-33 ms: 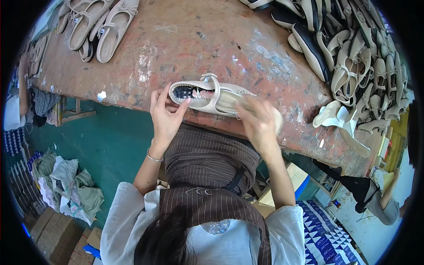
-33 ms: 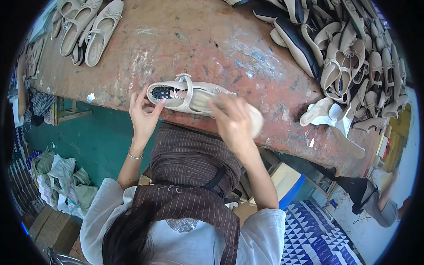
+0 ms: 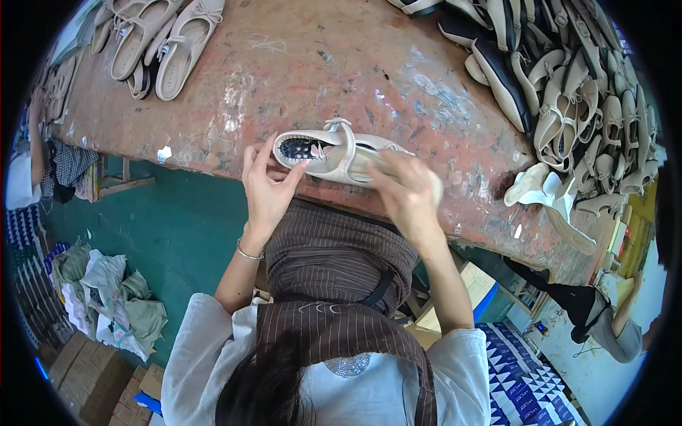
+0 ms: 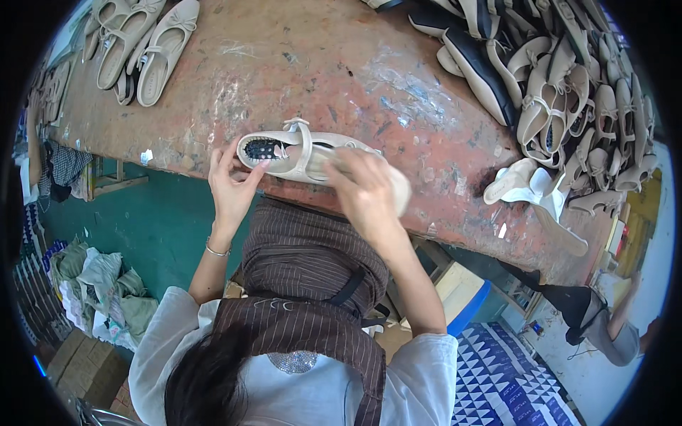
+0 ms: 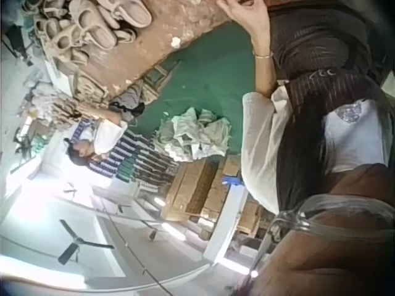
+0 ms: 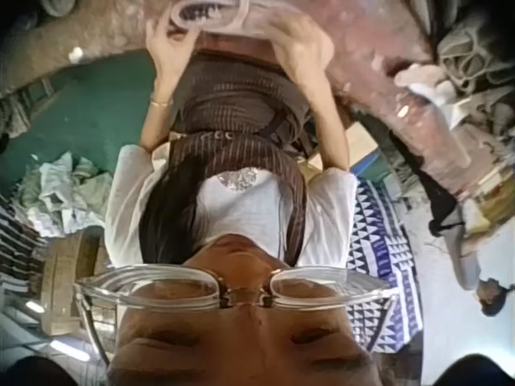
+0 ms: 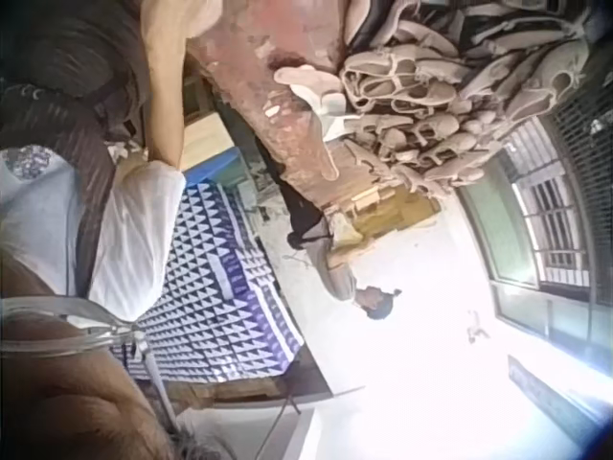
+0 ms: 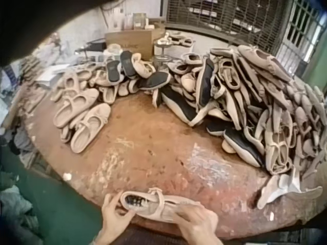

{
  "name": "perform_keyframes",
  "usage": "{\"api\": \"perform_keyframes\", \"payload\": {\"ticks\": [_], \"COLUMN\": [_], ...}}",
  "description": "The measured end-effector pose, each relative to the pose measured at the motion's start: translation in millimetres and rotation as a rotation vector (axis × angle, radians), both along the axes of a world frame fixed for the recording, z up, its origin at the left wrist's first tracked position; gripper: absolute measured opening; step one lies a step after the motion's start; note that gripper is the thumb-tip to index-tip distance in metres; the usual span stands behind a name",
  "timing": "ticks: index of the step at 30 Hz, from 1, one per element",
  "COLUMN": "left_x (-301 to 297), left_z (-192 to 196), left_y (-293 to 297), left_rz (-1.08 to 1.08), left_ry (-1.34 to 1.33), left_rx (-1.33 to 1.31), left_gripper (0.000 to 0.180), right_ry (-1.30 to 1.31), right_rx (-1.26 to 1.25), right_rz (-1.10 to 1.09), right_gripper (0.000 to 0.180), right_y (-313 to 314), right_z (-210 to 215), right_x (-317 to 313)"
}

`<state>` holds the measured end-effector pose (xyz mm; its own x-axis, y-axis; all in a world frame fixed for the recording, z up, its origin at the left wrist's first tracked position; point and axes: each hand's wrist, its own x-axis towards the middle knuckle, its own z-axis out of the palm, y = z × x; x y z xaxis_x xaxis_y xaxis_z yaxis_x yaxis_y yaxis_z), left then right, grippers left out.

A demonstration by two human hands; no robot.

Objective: The person inserts insoles into shoes by hand and smooths them into place on the workbench. The person also retrieves more insoles from cardboard boxes on the floor, places them onto the worktable, and fits them into shoes.

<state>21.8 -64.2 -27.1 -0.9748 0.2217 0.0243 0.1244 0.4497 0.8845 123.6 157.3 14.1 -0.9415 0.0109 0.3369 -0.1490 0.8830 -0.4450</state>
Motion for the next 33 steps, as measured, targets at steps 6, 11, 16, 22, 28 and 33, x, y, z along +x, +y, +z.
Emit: {"api": "perform_keyframes", "payload": {"ticks": [6,11,16,22,28,33], "left_x": [-6.8,-9.7,-12.3,-16.0,-17.9,-18.2], "left_z": [-3.3,-8.5,-4.1,-10.2,-15.4,-14.5], "left_y": [-1.2,-5.6,-1.6,-7.8,-4.5,-2.4], "left_rz": [0.005,0.0,0.004,-0.001,0.03,0.068], "left_ry": [-0.044,-0.052,-0.077,-0.091,-0.089,-0.079], "left_rx": [0.065,0.056,0.095,0.116,0.17,0.163], "left_gripper": [0.058,0.058,0.057,0.055,0.053,0.048], "right_ry": [-0.052,-0.205,-0.146,-0.112,-0.128,-0.152], "right_rx": [-0.226,-0.201,-0.259,-0.344,-0.247,-0.194], "right_rz": [0.077,0.201,0.16,0.124,0.151,0.187], "right_gripper": [0.028,0.018,0.016,0.018,0.023,0.021], "right_y": [-18.7,-14.5,-25.9,-32.9,-35.1,-39.0], "right_z": [-20.1,-9.9,-13.3,-18.2,-27.0,-29.3], "right_x": [-36.1,-38.9,-53.1,-61.4,-65.2,-66.8]}}
